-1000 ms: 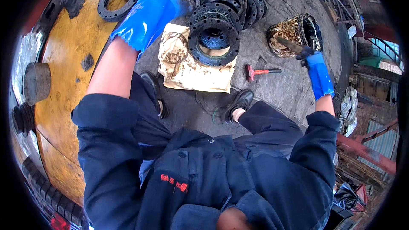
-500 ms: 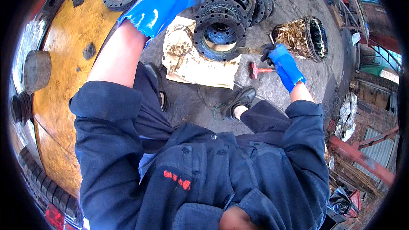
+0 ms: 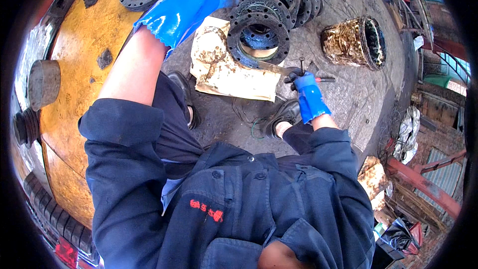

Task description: The person paints circular metal flanges with a dark substance using a brush. They pick up each flange from a pile, apply the coating to the surfaces, and place the treated parts onto a stack. The person repeats this process for multiple items throughout the clip.

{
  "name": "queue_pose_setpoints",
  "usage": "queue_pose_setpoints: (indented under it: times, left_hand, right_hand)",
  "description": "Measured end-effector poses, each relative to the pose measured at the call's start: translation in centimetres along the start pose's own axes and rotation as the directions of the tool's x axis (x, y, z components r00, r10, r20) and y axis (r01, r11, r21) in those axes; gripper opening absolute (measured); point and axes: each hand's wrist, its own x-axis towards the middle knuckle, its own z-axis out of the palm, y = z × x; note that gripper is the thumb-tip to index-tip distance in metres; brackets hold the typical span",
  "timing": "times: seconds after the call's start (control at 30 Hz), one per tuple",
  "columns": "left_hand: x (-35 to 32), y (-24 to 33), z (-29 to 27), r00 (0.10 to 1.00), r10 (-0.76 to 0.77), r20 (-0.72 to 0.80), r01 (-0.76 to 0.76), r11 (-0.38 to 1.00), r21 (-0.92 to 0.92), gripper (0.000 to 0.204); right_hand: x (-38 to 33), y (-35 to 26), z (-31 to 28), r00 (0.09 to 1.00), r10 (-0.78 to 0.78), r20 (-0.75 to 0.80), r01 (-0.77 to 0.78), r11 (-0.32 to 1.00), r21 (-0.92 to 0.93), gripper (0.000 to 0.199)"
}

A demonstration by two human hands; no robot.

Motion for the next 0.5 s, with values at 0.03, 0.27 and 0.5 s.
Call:
queue_pose_setpoints:
  times: [0.03,0.27,0.5]
  left_hand:
    - [-0.1,0.0,0.0,1.0,-0.003,-0.003,0.003,1.0,-0.001,0.052]
    - [0.0,-0.2,0.4,1.0,-0.013,-0.002,0.013,1.0,0.001,0.052]
    - [0.0,-1.1,0.6,0.998,-0.063,-0.002,0.063,0.998,0.027,0.053]
  right_hand:
    - [-0.5,0.4,0.7,1.0,-0.02,0.0,0.02,0.999,0.026,0.02]
    - [-0.1,5.7,5.4,0.996,-0.061,-0.061,0.079,0.927,0.366,0.021]
    - [-1.1,2.5,11.9,0.994,-0.066,0.082,0.035,0.942,0.333,0.016]
